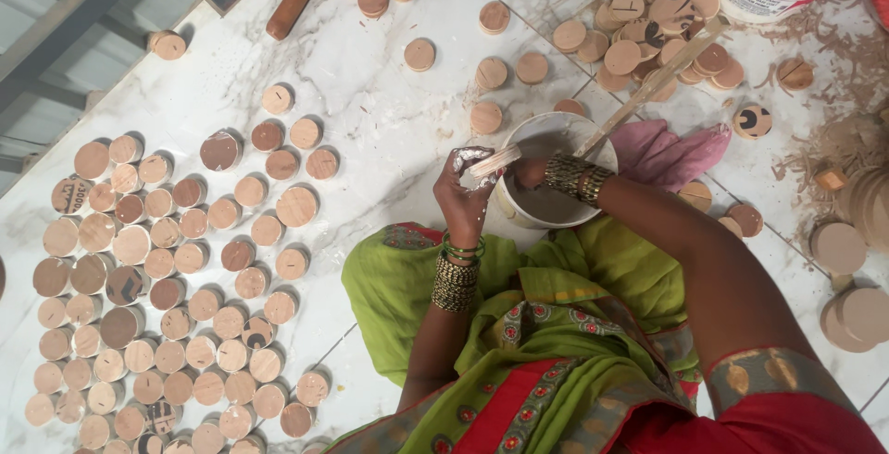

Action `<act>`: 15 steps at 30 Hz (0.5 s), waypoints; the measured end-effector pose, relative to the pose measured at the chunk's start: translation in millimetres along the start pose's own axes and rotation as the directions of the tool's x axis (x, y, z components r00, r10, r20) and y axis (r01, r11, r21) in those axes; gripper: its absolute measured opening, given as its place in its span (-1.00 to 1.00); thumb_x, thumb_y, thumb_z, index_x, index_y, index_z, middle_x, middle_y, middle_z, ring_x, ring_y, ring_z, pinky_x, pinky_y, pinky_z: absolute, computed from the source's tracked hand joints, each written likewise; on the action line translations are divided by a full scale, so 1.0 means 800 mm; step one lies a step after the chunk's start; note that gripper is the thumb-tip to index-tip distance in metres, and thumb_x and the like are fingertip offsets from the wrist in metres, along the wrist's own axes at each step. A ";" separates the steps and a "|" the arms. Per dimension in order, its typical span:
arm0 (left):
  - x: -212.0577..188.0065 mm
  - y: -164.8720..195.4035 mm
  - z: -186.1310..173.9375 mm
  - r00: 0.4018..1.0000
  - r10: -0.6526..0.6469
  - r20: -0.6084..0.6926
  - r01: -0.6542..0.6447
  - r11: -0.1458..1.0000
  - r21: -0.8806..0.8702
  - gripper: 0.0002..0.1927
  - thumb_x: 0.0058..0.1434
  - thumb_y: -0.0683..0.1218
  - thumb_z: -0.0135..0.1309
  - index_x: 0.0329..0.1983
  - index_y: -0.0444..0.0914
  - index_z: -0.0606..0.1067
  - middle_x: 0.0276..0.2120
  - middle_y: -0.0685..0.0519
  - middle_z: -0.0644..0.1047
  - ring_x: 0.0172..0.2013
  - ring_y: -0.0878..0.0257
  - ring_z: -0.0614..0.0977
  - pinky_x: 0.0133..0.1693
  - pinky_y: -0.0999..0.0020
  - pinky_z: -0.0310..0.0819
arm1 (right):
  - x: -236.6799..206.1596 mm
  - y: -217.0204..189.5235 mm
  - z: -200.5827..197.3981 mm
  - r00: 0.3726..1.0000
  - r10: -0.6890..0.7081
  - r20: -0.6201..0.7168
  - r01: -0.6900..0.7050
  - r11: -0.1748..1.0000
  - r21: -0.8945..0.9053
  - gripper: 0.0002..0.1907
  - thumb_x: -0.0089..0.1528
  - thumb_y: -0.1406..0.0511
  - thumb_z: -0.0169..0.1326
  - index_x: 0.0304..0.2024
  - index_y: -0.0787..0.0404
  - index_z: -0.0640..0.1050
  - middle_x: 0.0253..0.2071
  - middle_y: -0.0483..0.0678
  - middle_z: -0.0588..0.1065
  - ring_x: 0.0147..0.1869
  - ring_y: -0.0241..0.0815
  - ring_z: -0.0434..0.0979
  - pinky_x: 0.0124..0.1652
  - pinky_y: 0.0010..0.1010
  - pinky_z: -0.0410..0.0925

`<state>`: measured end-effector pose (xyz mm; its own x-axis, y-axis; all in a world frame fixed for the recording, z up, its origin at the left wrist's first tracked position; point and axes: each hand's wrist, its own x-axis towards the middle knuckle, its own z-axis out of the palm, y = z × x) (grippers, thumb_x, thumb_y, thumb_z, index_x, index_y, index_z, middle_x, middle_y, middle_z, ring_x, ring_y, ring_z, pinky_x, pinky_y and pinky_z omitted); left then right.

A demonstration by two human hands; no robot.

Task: The person sits on the floor and applies a white paste, likely glue, to small round wooden discs one at a time. They dip their fingers into a bowl of the paste, spread it over a disc, and set the coated disc down with a large pile of similar discs.

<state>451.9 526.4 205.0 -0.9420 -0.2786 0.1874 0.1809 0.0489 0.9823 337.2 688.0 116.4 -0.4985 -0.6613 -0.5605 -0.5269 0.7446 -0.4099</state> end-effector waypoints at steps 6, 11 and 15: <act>-0.017 0.010 0.008 0.999 0.022 -0.030 -0.022 1.000 -0.005 -0.64 0.08 -0.31 0.34 -0.08 -0.33 0.51 -0.16 0.04 0.67 -0.15 0.34 0.64 -0.02 0.41 0.52 | -0.083 0.033 0.002 0.983 0.106 -0.149 -0.002 0.820 0.572 -0.75 0.30 0.36 -0.03 -0.05 0.31 0.58 -0.18 0.01 0.57 -0.14 -0.21 0.54 -0.09 -0.36 0.42; -0.041 0.015 0.024 0.991 0.108 -0.080 -0.100 0.990 0.102 -0.60 0.01 -0.31 0.37 -0.07 -0.35 0.52 -0.19 0.02 0.64 -0.18 0.33 0.64 -0.06 0.39 0.51 | -0.200 0.041 0.011 0.871 0.300 -0.390 0.158 0.579 0.800 -0.73 0.23 0.47 -0.06 -0.05 0.38 0.55 -0.17 -0.02 0.55 -0.14 -0.26 0.51 -0.13 -0.40 0.40; -0.066 0.017 0.049 0.999 0.029 -0.018 -0.030 0.999 -0.046 -0.63 0.06 -0.34 0.33 -0.07 -0.35 0.53 -0.22 0.04 0.65 -0.20 0.35 0.60 -0.05 0.39 0.53 | -0.260 0.032 0.026 0.792 0.351 -0.499 0.320 0.458 0.829 -0.76 0.21 0.48 0.02 -0.06 0.43 0.54 -0.16 -0.01 0.55 -0.09 -0.27 0.51 -0.07 -0.40 0.39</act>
<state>493.1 579.4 208.5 -0.9312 -0.2940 0.2156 0.2215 0.0134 0.9751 441.2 846.5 207.4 -0.9235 -0.3079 -0.2288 0.1704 0.2052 -0.9638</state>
